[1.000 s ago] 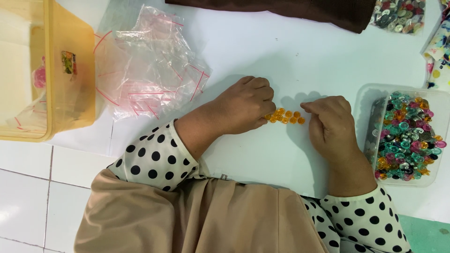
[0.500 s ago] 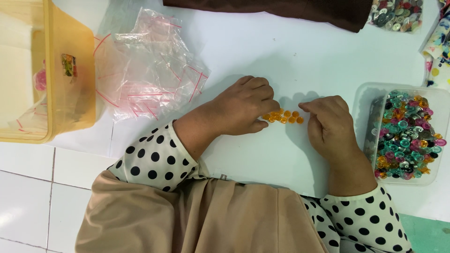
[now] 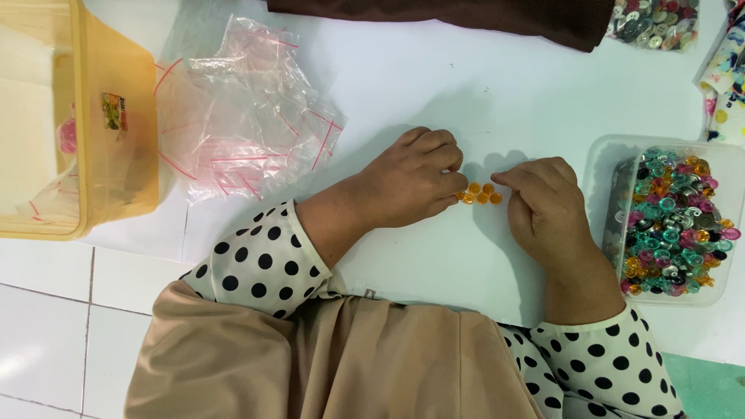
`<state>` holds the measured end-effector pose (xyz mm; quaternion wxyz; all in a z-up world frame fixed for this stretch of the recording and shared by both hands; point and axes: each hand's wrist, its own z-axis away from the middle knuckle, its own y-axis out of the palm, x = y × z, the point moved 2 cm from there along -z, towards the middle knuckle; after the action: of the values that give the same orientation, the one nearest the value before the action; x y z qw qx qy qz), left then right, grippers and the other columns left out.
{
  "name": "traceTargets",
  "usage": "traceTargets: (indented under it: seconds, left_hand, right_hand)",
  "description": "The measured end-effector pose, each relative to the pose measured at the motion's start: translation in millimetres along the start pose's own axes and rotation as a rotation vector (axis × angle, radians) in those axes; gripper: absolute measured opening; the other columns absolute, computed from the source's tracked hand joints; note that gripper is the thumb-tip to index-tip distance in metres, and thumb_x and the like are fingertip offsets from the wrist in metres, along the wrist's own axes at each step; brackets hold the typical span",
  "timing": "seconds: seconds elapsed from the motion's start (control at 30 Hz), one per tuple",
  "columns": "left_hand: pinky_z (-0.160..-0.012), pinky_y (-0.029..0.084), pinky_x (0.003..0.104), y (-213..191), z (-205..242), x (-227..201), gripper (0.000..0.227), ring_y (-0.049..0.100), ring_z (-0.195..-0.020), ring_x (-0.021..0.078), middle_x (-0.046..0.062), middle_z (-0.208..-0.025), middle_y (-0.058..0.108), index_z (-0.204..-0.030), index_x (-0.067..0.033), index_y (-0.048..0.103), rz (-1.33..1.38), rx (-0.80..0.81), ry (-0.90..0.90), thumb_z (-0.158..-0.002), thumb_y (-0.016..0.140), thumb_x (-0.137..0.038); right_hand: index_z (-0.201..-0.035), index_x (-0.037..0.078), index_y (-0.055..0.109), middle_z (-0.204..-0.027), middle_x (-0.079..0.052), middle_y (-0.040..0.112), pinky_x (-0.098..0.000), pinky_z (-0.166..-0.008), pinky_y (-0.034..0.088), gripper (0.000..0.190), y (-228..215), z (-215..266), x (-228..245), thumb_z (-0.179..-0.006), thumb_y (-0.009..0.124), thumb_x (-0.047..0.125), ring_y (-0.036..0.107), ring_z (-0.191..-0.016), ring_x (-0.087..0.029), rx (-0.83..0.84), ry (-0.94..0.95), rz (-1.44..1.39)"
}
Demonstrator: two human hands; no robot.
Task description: Sorting small colored buttons and placing them into small plastic bags
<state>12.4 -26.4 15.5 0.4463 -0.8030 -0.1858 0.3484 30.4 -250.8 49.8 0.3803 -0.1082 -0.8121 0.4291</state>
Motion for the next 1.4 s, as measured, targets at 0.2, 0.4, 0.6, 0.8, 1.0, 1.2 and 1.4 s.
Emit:
traceTargets:
  seconds: [0.2, 0.4, 0.6, 0.8, 1.0, 1.2, 1.4]
  left_hand:
    - [-0.103, 0.046, 0.049, 2, 2, 1, 0.017, 0.055, -0.117, 0.0258, 0.002, -0.097, 0.057, -0.097, -0.0149, 0.075, -0.012, -0.024, -0.002, -0.084, 0.084, -0.020]
    - [-0.102, 0.046, 0.047, 2, 1, -1, 0.017, 0.055, -0.116, 0.0264, 0.003, -0.096, 0.057, -0.096, -0.0152, 0.076, -0.035, -0.042, 0.010, -0.082, 0.085, -0.020]
    - [-0.102, 0.047, 0.048, -1, 2, -1, 0.018, 0.055, -0.117, 0.0267, 0.002, -0.096, 0.058, -0.096, -0.0143, 0.075, -0.006, -0.076, 0.054, -0.082, 0.086, -0.019]
    - [-0.101, 0.047, 0.046, -2, 1, -1, 0.010, 0.055, -0.117, 0.0265, 0.003, -0.096, 0.058, -0.094, -0.0168, 0.077, -0.011, -0.073, 0.060, -0.085, 0.081, -0.015]
    - [-0.100, 0.047, 0.046, -1, 3, 0, 0.007, 0.056, -0.117, 0.0261, 0.003, -0.096, 0.059, -0.092, -0.0151, 0.078, -0.024, -0.093, 0.060, -0.085, 0.081, -0.014]
    - [-0.104, 0.048, 0.047, 2, 3, 1, 0.013, 0.056, -0.119, 0.0267, 0.004, -0.098, 0.062, -0.098, -0.0136, 0.077, 0.023, -0.048, 0.009, -0.085, 0.080, -0.014]
    - [-0.104, 0.047, 0.048, 2, 2, 1, 0.011, 0.055, -0.120, 0.0266, 0.003, -0.099, 0.061, -0.098, -0.0145, 0.078, 0.030, -0.035, 0.011, -0.086, 0.079, -0.013]
  right_hand:
    - [-0.105, 0.000, 0.073, -0.092, -0.012, 0.070, -0.0414, -0.086, 0.051, 0.030, 1, 3, -3, -0.095, 0.054, -0.019, 0.064, -0.083, -0.031, -0.016, -0.027, 0.009]
    - [-0.106, 0.001, 0.074, -0.092, -0.012, 0.069, -0.0422, -0.084, 0.050, 0.030, 0, 2, -3, -0.095, 0.054, -0.017, 0.064, -0.086, -0.033, -0.004, -0.028, 0.012]
    - [-0.105, 0.003, 0.076, -0.091, -0.010, 0.068, -0.0391, -0.087, 0.050, 0.032, 2, 5, -6, -0.096, 0.054, -0.018, 0.063, -0.084, -0.029, -0.032, -0.038, 0.010]
    - [-0.104, 0.002, 0.075, -0.093, -0.013, 0.069, -0.0438, -0.085, 0.051, 0.030, 0, 3, -3, -0.093, 0.055, -0.018, 0.063, -0.087, -0.034, -0.019, -0.035, 0.008]
    - [-0.104, 0.004, 0.075, -0.093, -0.010, 0.068, -0.0411, -0.088, 0.050, 0.032, 3, 8, -11, -0.094, 0.053, -0.017, 0.062, -0.087, -0.030, -0.032, -0.062, 0.016]
    - [-0.104, 0.004, 0.075, -0.095, -0.012, 0.068, -0.0427, -0.089, 0.051, 0.032, 1, 4, -4, -0.092, 0.054, -0.017, 0.061, -0.090, -0.032, -0.014, -0.041, 0.043]
    - [-0.102, 0.006, 0.075, -0.104, -0.011, 0.067, -0.0435, -0.097, 0.049, 0.029, 4, 6, -4, -0.093, 0.055, -0.014, 0.059, -0.100, -0.031, -0.014, -0.051, 0.115]
